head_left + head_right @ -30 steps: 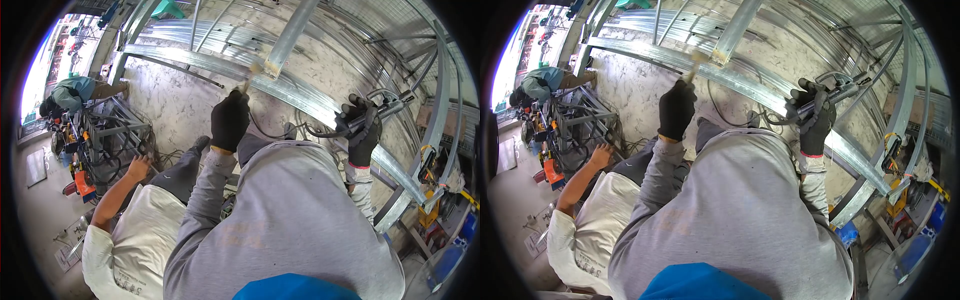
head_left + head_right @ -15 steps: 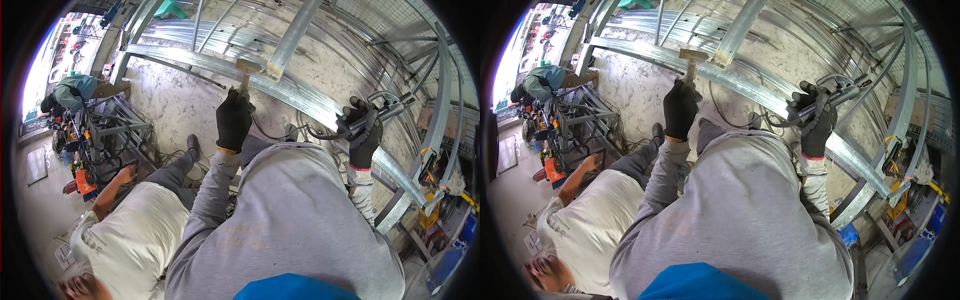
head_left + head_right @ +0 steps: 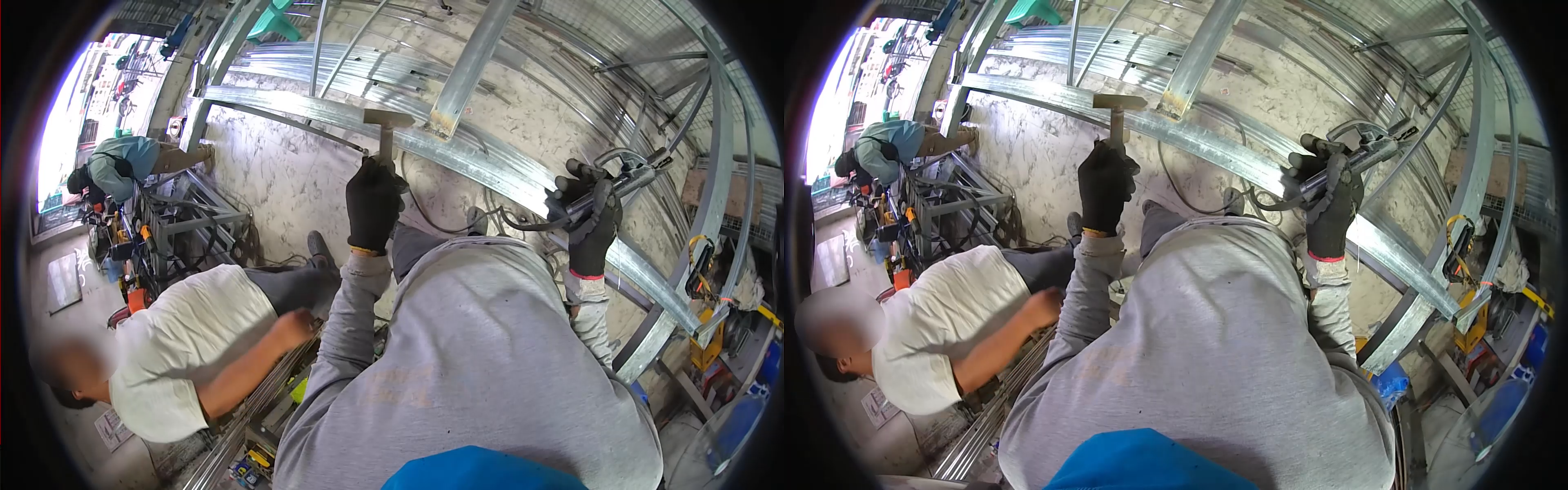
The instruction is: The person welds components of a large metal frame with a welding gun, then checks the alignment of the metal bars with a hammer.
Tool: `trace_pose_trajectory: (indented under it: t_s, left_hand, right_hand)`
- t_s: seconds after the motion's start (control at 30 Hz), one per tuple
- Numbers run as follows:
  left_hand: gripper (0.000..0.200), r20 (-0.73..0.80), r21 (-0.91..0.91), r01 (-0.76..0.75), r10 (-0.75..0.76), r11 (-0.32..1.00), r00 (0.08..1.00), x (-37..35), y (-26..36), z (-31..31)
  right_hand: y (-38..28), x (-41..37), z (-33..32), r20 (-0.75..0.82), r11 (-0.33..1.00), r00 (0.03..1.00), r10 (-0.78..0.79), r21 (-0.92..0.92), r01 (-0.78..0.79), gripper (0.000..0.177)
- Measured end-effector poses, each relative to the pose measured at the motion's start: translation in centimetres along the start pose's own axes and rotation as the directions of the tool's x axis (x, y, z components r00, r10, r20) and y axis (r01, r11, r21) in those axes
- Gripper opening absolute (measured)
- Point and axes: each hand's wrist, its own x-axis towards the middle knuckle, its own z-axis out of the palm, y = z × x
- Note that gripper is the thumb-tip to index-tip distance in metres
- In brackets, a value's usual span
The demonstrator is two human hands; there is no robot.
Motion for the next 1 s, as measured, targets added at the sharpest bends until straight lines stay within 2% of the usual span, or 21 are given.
trace_pose_trajectory:
  t_s: [0.03, 0.17, 0.2, 0.23, 0.27, 0.33, 0.4, 0.43, 0.5, 0.53, 0.6, 0.63, 0.67, 0.7, 0.73, 0.77, 0.83, 0.87, 0.93, 0.97, 1.0]
  left_hand:
    - [0.013, -0.012, -0.219, 0.206, -0.214, 0.954, 0.977, -0.2, 0.7, 0.1]
    - [0.016, 0.016, -0.210, 0.206, -0.208, 0.956, 0.978, 0.4, 0.6, -0.1]
    - [0.012, 0.029, 0.182, -0.279, 0.279, 0.943, 0.960, 1.1, -2.2, -0.1]
    - [0.011, 0.129, 0.361, -0.494, 0.483, 0.790, 0.866, 1.4, -2.8, -0.2]
    - [0.010, 0.221, 0.500, -0.663, 0.658, 0.558, 0.720, 1.7, -3.4, -0.3]
    - [0.011, 0.209, 0.530, -0.682, 0.702, 0.505, 0.681, 1.5, -2.9, -0.2]
    - [0.005, 0.038, 0.264, -0.197, 0.194, 0.944, 0.980, 0.8, -3.1, 0.1]
    - [0.008, -0.133, 0.306, -0.291, 0.343, 0.907, 0.930, 1.0, -2.6, -0.2]
    - [0.013, -0.391, -0.167, -0.096, 0.023, 0.981, 0.920, 0.9, -0.7, 0.2]
    - [0.013, -0.406, -0.163, -0.102, 0.028, 0.981, 0.914, 0.6, -0.7, 0.3]
    - [0.003, 0.094, -0.199, 0.069, -0.051, 0.978, 0.994, 0.4, -1.3, -0.7]
    - [0.007, 0.112, 0.054, -0.352, 0.345, 0.934, 0.932, 1.4, -3.8, -0.5]
    - [0.011, 0.238, 0.298, -0.688, 0.646, 0.662, 0.725, 2.8, -6.0, 0.2]
    - [0.012, -0.060, 0.340, -0.452, 0.499, 0.825, 0.865, 2.3, -3.8, 1.3]
    - [0.013, -0.354, 0.278, -0.206, 0.300, 0.938, 0.886, 1.5, -1.5, 2.3]
    - [0.013, -0.392, 0.294, -0.203, 0.312, 0.934, 0.865, 1.9, -0.9, 2.1]
    - [0.014, -0.490, -0.421, -0.190, -0.047, 0.887, 0.870, 2.7, 0.1, 1.5]
    - [0.014, -0.507, -0.418, -0.203, -0.042, 0.885, 0.861, 2.7, 0.6, 0.9]
    - [0.014, -0.355, -0.731, -0.064, -0.298, 0.679, 0.886, 2.6, 1.7, 0.1]
    - [0.012, -0.429, -0.770, -0.222, -0.228, 0.598, 0.874, 3.1, -2.3, 0.9]
    - [0.014, -0.450, -0.826, -0.254, -0.318, 0.503, 0.834, 2.8, -3.0, 1.0]
  right_hand:
    - [-0.1, -0.1, 0.0, -0.014, 1.000, 1.000, 0.023, -0.016, -0.023, 0.059]
    - [-0.5, -0.2, 0.4, -0.047, 0.996, 0.998, 0.045, -0.074, -0.048, 0.062]
    - [-0.5, -0.1, 0.3, -0.045, 0.996, 0.998, 0.042, -0.070, -0.046, 0.062]
    - [-0.5, -0.1, 0.1, -0.037, 0.996, 0.997, 0.061, -0.069, -0.063, 0.063]
    - [-0.4, -0.1, 0.0, -0.028, 0.994, 0.997, 0.079, -0.068, -0.080, 0.064]
    - [-0.6, -0.2, 0.7, -0.045, 0.996, 0.997, 0.058, -0.061, -0.061, 0.064]
    - [-0.5, -0.3, 0.8, -0.064, 0.998, 0.997, 0.036, -0.053, -0.039, 0.063]
    - [-0.4, -0.2, 0.5, -0.059, 0.997, 0.997, 0.058, -0.047, -0.061, 0.063]
    - [-0.4, -0.2, 0.2, -0.047, 0.994, 0.996, 0.081, -0.063, -0.084, 0.065]
    - [-0.5, -0.2, 0.2, -0.031, 0.995, 0.996, 0.080, -0.057, -0.082, 0.065]
    - [-0.1, 0.3, 0.9, -0.135, 0.995, 0.986, 0.098, -0.001, -0.099, 0.064]
    - [0.9, 0.7, -0.6, -0.066, 0.980, 0.983, 0.173, 0.108, -0.165, 0.062]
    - [1.9, 1.3, -2.5, 0.018, 0.948, 0.970, 0.242, 0.210, -0.240, 0.061]
    - [2.2, 1.9, -3.3, 0.100, 0.904, 0.955, 0.278, 0.310, -0.296, 0.059]
    - [2.3, 2.2, -3.6, 0.178, 0.847, 0.935, 0.307, 0.396, -0.354, 0.057]
    - [2.3, 1.8, -3.1, 0.113, 0.891, 0.953, 0.280, 0.340, -0.302, 0.057]
    - [0.8, 0.6, -0.5, -0.045, 0.963, 0.981, 0.190, 0.203, -0.178, 0.058]
    - [0.1, 0.0, 1.1, -0.128, 0.996, 0.989, 0.073, 0.051, -0.067, 0.059]
    - [-0.4, -0.2, 1.4, -0.144, 0.995, 0.985, 0.095, 0.017, -0.094, 0.058]
    - [0.0, 0.5, 0.9, -0.148, 0.996, 0.985, 0.084, 0.016, -0.082, 0.058]
    - [1.1, 1.4, -0.4, -0.045, 0.975, 0.980, 0.191, 0.127, -0.184, 0.059]
